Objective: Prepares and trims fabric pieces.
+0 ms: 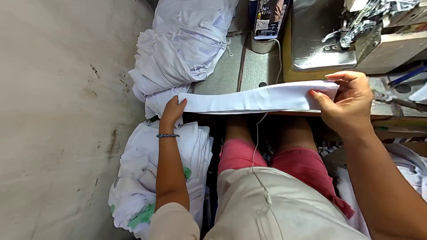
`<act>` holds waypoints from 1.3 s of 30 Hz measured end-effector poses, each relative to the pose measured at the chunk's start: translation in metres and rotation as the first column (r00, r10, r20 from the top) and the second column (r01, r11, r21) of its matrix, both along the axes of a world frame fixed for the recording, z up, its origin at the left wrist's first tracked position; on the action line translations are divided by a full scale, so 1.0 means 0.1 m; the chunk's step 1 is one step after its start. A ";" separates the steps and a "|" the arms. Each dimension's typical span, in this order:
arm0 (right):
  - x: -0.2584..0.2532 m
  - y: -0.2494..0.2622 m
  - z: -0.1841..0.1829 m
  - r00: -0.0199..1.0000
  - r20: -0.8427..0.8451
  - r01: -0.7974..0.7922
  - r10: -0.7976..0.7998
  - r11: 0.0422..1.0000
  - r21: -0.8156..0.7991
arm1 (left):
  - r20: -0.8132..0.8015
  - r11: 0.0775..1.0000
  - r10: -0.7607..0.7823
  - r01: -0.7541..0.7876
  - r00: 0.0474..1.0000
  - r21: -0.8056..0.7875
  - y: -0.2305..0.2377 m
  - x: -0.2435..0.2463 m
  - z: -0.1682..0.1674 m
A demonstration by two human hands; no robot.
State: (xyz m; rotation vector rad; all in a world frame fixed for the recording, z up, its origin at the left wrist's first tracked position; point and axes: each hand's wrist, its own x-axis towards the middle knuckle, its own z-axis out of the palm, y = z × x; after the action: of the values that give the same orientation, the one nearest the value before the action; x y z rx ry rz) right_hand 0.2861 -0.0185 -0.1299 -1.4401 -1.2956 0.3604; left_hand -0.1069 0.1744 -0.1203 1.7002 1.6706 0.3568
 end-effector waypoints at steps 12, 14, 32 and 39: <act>-0.07 0.45 0.44 0.992 0.125 -0.041 0.021 0.987 0.158 | -0.191 0.982 -0.065 0.097 0.979 0.161 0.58 -0.21 0.08; -0.08 0.51 0.42 0.992 0.120 -0.069 0.048 0.982 0.178 | -0.156 0.986 -0.057 0.080 0.986 0.147 0.65 -0.29 0.06; 0.02 0.28 -0.45 0.986 -0.045 0.153 -0.158 0.982 -0.109 | -0.400 0.967 -0.220 0.253 0.890 0.031 0.69 -0.11 -0.08; 0.25 0.20 -0.26 0.980 -0.009 0.187 -0.197 0.941 -0.281 | -0.373 0.983 -0.138 0.173 0.917 0.061 0.55 -0.12 -0.12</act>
State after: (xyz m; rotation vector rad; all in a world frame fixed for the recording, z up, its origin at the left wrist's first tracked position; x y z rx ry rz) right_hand 0.3109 0.0015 -0.1560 -1.7741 -1.0938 0.4496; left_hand -0.1188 0.2295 -0.1319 2.0541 1.7835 0.0381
